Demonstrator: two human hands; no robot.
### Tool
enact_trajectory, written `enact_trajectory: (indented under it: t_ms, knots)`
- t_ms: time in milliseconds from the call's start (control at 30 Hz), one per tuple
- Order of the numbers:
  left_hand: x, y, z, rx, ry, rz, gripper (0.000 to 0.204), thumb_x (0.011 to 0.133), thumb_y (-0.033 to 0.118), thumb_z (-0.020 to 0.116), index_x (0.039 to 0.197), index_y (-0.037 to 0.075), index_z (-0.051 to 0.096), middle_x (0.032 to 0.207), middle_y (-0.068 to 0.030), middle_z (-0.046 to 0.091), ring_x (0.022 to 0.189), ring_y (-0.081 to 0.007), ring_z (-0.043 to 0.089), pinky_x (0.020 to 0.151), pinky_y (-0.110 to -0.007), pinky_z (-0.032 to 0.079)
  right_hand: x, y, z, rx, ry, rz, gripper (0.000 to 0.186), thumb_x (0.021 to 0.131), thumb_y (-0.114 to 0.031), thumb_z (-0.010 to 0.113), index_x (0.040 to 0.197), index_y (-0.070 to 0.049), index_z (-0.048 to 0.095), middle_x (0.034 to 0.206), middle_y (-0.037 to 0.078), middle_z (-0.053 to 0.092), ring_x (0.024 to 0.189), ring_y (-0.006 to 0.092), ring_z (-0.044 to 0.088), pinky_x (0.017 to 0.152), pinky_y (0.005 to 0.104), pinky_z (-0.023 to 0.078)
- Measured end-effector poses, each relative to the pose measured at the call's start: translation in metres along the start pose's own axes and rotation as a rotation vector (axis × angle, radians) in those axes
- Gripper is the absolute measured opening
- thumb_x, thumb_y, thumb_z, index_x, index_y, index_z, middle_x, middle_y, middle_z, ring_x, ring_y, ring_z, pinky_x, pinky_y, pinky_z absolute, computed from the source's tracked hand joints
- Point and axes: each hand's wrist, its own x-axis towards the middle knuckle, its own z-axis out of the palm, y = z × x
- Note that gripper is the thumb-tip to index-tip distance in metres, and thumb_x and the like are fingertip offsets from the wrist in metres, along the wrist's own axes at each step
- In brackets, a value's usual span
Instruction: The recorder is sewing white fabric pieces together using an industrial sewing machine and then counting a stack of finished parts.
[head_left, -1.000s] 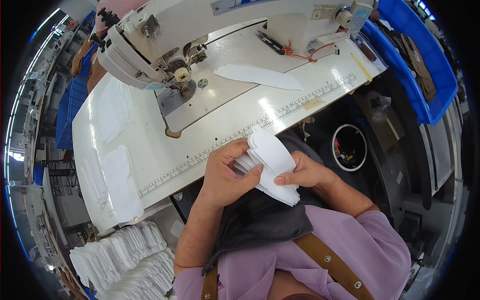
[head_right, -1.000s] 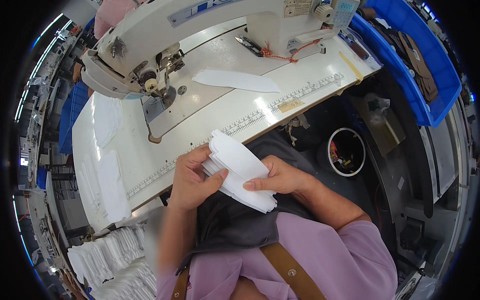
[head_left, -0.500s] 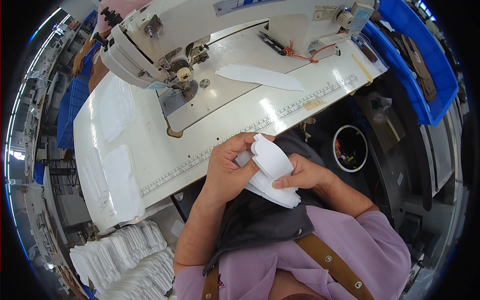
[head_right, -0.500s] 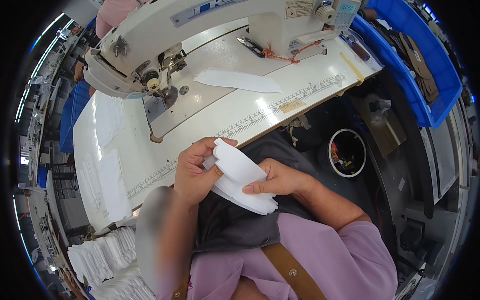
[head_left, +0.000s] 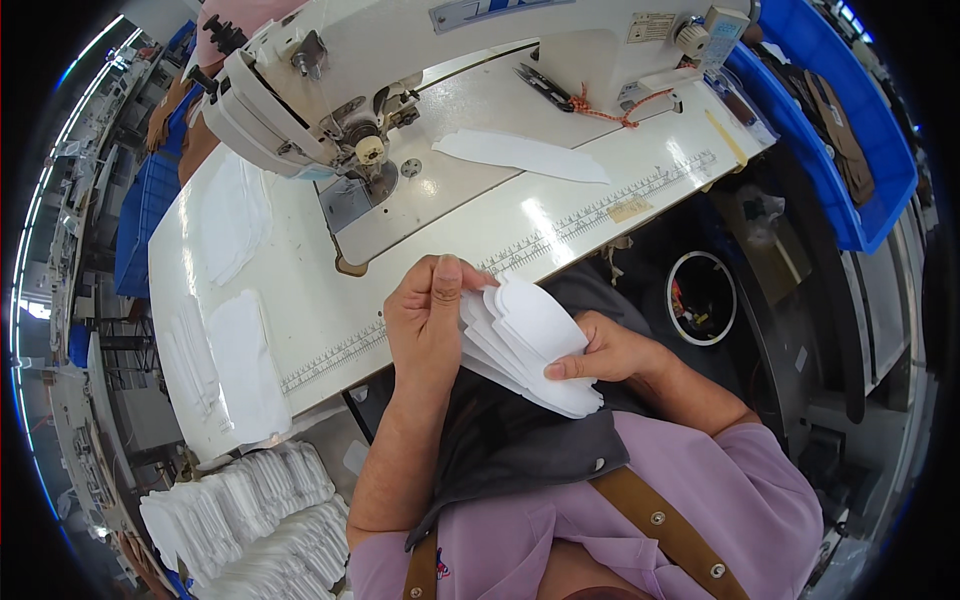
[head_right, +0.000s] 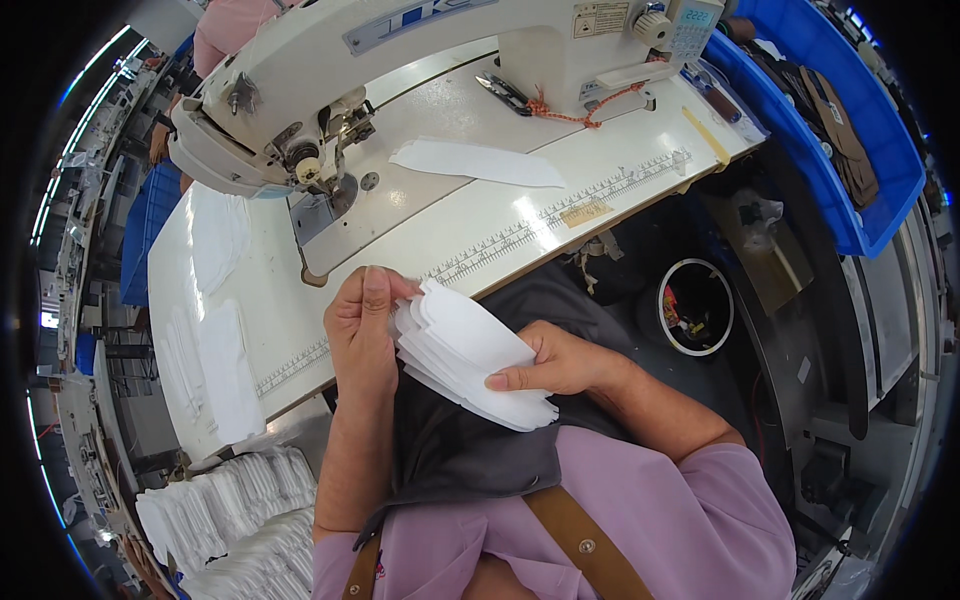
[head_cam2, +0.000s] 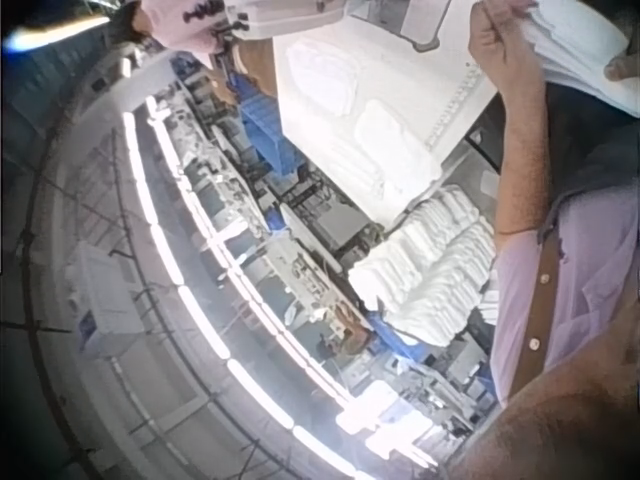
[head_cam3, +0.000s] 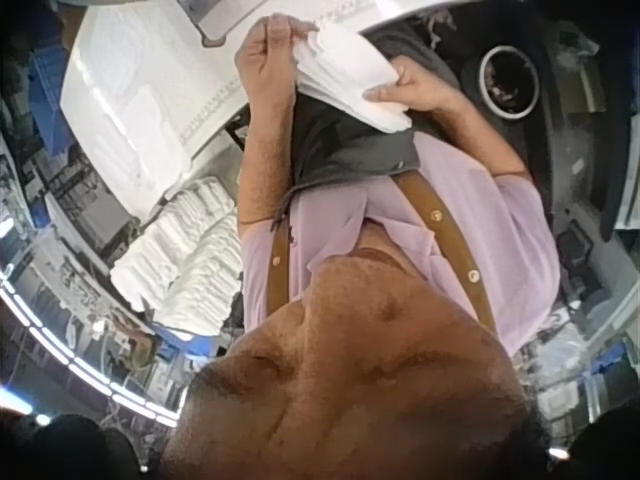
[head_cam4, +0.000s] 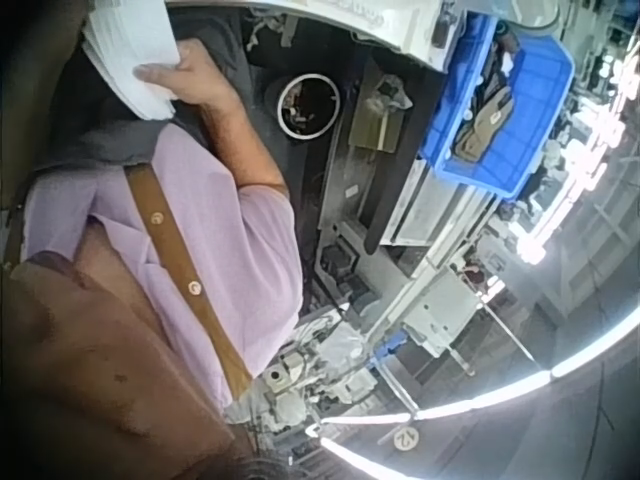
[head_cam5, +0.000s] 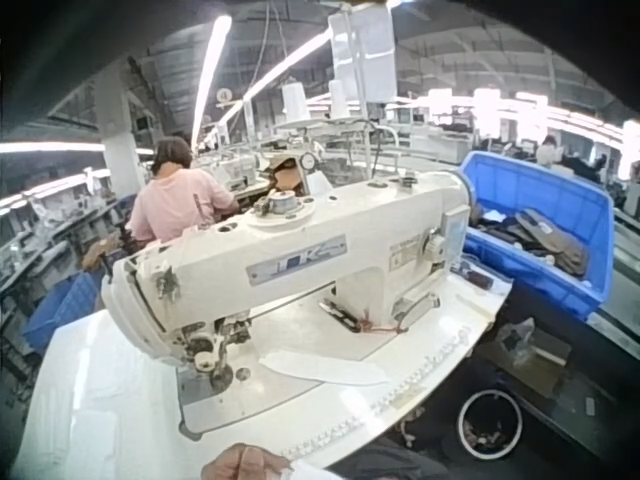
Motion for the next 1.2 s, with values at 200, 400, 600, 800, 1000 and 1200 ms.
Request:
enact_trajectory:
  t_ms: [200, 400, 600, 800, 1000, 1200]
  knots:
    - [-0.001, 0.006, -0.001, 0.027, -0.218, 0.213, 0.025, 0.094, 0.022, 0.067, 0.106, 0.001, 0.065, 0.124, -0.0172, 0.063, 0.117, -0.0231, 0.058, 0.098, -0.036, 0.045, 0.002, -0.005, 0.000, 0.019, 0.023, -0.010, 0.027, 0.092, -0.020, 0.072, 0.104, 0.005, 0.071, 0.092, 0.005, 0.071, 0.084, 0.0079, 0.060, 0.074, 0.0251, 0.050]
    - [-0.004, 0.008, -0.002, -0.045, -0.269, -0.028, 0.010, 0.084, 0.006, 0.076, 0.091, 0.000, 0.072, 0.110, -0.0143, 0.070, 0.105, -0.0199, 0.064, 0.095, -0.033, 0.047, 0.002, -0.013, 0.000, 0.029, 0.015, 0.026, 0.026, 0.092, -0.019, 0.072, 0.106, 0.003, 0.070, 0.093, 0.004, 0.070, 0.084, 0.0066, 0.059, 0.074, 0.0244, 0.050]
    - [0.000, -0.002, 0.003, 0.054, -0.088, 0.064, 0.016, 0.082, 0.015, 0.079, 0.080, 0.001, 0.071, 0.082, -0.0060, 0.070, 0.077, -0.0118, 0.062, 0.104, -0.038, 0.042, 0.010, -0.018, 0.003, 0.036, 0.106, -0.090, 0.032, 0.091, -0.016, 0.072, 0.117, 0.000, 0.062, 0.102, 0.002, 0.066, 0.091, 0.0052, 0.058, 0.079, 0.0233, 0.048]
    - [0.000, -0.006, 0.002, 0.048, -0.064, 0.055, 0.013, 0.081, 0.006, 0.080, 0.082, -0.001, 0.070, 0.080, -0.0030, 0.065, 0.076, -0.0094, 0.058, 0.073, -0.025, 0.046, 0.011, -0.030, 0.007, -0.042, 0.161, -0.114, 0.033, 0.091, -0.016, 0.072, 0.119, -0.001, 0.061, 0.103, 0.002, 0.066, 0.094, 0.0060, 0.058, 0.083, 0.0237, 0.048]
    - [0.003, -0.010, 0.004, 0.023, -0.021, 0.017, 0.014, 0.080, 0.003, 0.080, 0.077, -0.001, 0.067, 0.079, -0.0028, 0.065, 0.071, -0.0081, 0.056, 0.071, -0.025, 0.045, 0.014, -0.031, 0.008, -0.073, 0.190, -0.099, 0.040, 0.091, -0.016, 0.072, 0.126, 0.000, 0.059, 0.110, 0.005, 0.067, 0.100, 0.0081, 0.059, 0.088, 0.0255, 0.048]
    - [0.005, -0.009, 0.010, 0.058, -0.025, 0.081, 0.021, 0.080, 0.001, 0.080, 0.071, 0.004, 0.062, 0.077, -0.0010, 0.065, 0.072, -0.0050, 0.054, 0.096, -0.029, 0.045, 0.015, -0.030, 0.005, -0.063, 0.187, -0.061, 0.044, 0.092, -0.015, 0.070, 0.130, 0.001, 0.056, 0.114, 0.007, 0.067, 0.103, 0.0090, 0.059, 0.091, 0.0262, 0.048]
